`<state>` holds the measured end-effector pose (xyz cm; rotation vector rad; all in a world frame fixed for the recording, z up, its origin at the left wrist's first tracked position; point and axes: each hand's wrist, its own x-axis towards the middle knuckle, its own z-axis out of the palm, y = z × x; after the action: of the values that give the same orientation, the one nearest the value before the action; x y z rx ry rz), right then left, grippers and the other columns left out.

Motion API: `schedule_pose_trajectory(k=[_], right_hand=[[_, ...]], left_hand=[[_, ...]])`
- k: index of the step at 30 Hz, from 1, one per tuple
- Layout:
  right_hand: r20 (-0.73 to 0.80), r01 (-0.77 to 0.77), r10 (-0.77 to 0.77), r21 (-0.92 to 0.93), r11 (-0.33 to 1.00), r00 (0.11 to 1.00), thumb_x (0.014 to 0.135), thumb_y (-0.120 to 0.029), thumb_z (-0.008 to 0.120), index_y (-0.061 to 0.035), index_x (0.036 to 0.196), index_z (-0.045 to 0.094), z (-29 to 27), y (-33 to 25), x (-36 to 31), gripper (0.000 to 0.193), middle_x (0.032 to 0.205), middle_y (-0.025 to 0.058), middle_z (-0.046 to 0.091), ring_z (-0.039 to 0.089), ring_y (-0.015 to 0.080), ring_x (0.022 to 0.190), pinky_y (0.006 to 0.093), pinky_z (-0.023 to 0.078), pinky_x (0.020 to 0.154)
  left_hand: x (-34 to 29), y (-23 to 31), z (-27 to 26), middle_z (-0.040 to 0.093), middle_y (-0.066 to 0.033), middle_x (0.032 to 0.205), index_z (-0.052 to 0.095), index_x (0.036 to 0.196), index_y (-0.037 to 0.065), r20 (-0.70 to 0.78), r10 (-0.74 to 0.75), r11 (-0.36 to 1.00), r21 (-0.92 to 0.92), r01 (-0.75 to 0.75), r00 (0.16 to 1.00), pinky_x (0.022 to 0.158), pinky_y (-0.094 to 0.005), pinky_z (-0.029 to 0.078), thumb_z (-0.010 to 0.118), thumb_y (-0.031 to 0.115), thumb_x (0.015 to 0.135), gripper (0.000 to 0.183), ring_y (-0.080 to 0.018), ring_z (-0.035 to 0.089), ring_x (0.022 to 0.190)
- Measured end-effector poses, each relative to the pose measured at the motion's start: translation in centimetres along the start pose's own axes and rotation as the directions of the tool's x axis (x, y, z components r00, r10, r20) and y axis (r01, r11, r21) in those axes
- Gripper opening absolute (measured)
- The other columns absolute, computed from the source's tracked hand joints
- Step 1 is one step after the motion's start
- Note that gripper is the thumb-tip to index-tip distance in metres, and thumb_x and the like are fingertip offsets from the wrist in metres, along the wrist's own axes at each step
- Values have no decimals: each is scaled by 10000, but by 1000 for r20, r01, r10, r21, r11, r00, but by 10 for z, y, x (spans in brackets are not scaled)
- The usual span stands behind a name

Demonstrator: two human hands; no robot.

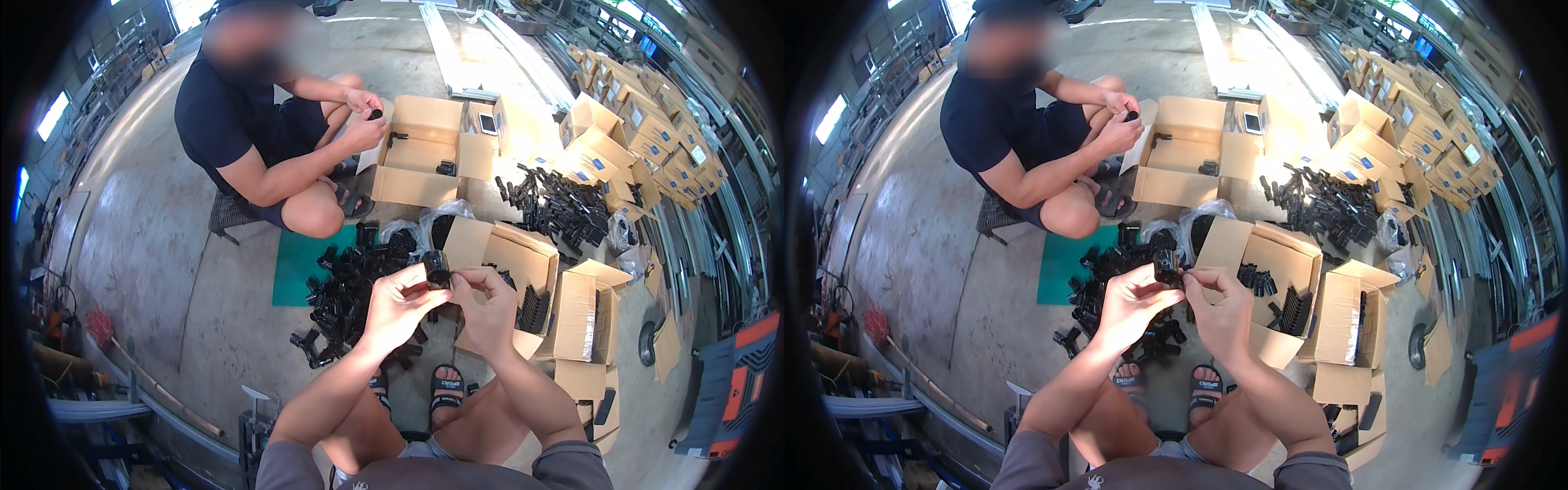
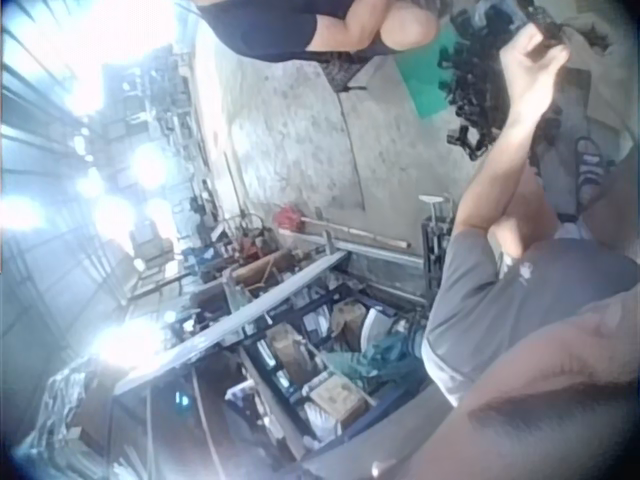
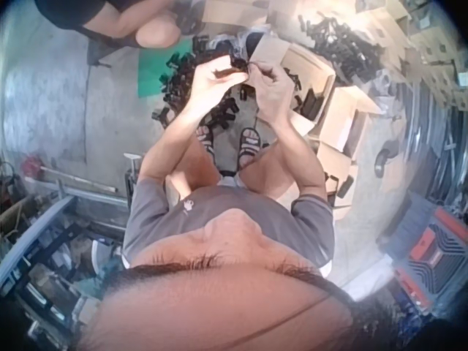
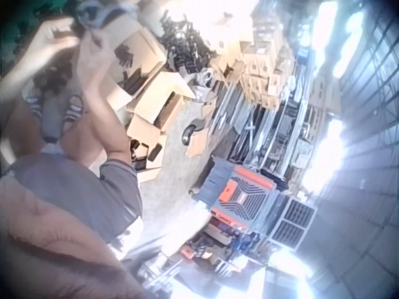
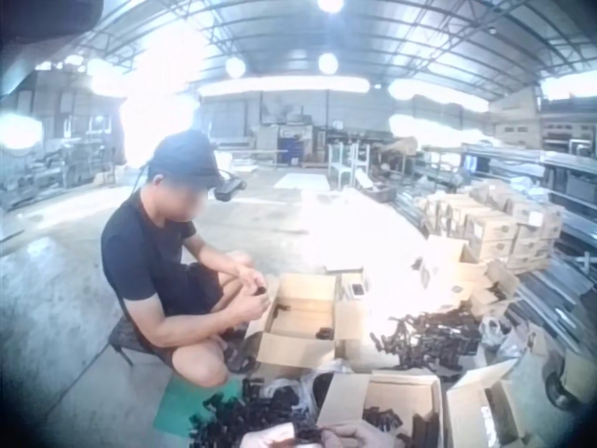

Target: The person picks up black plastic components one by one, turns them over in their hands, and places them into cardboard boxes on the floor.

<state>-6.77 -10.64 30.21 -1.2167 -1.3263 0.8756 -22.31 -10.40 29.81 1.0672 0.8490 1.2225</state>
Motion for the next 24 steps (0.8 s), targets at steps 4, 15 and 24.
schedule_pose_trajectory(k=[4, 15, 24], right_hand=[[8, -104, 104, 117, 988, 995, 904, -78, 696, 54, 943, 693, -2, 9, -2, 137, 886, 80, 717, 667, 119, 839, 259, 511, 771], [96, -305, 291, 240, 921, 952, 936, -68, 664, 58, 997, 672, -7, 12, 0, 140, 903, 53, 695, 647, 87, 827, 229, 519, 748], [84, -225, 214, 150, 963, 973, 912, -6, 674, 36, 972, 674, -12, 10, 0, 73, 916, 57, 699, 644, 78, 832, 213, 511, 739]], left_hand=[[0, -5, 1, 700, -28, 1009, 676, 1165, -21, -12, 25, 997, 73, -25, 1000, 818, -230, 529, 724, -85, 832, 342, -57, 599, 894], [-6, -3, 6, 752, -77, 970, 697, 1144, 5, -95, 117, 950, 302, -83, 989, 815, -273, 562, 762, -35, 791, 361, -72, 665, 877], [-9, 5, 8, 750, -90, 987, 688, 1135, -17, -96, 97, 902, 430, -47, 991, 862, -297, 560, 774, -22, 787, 359, -111, 678, 958]])
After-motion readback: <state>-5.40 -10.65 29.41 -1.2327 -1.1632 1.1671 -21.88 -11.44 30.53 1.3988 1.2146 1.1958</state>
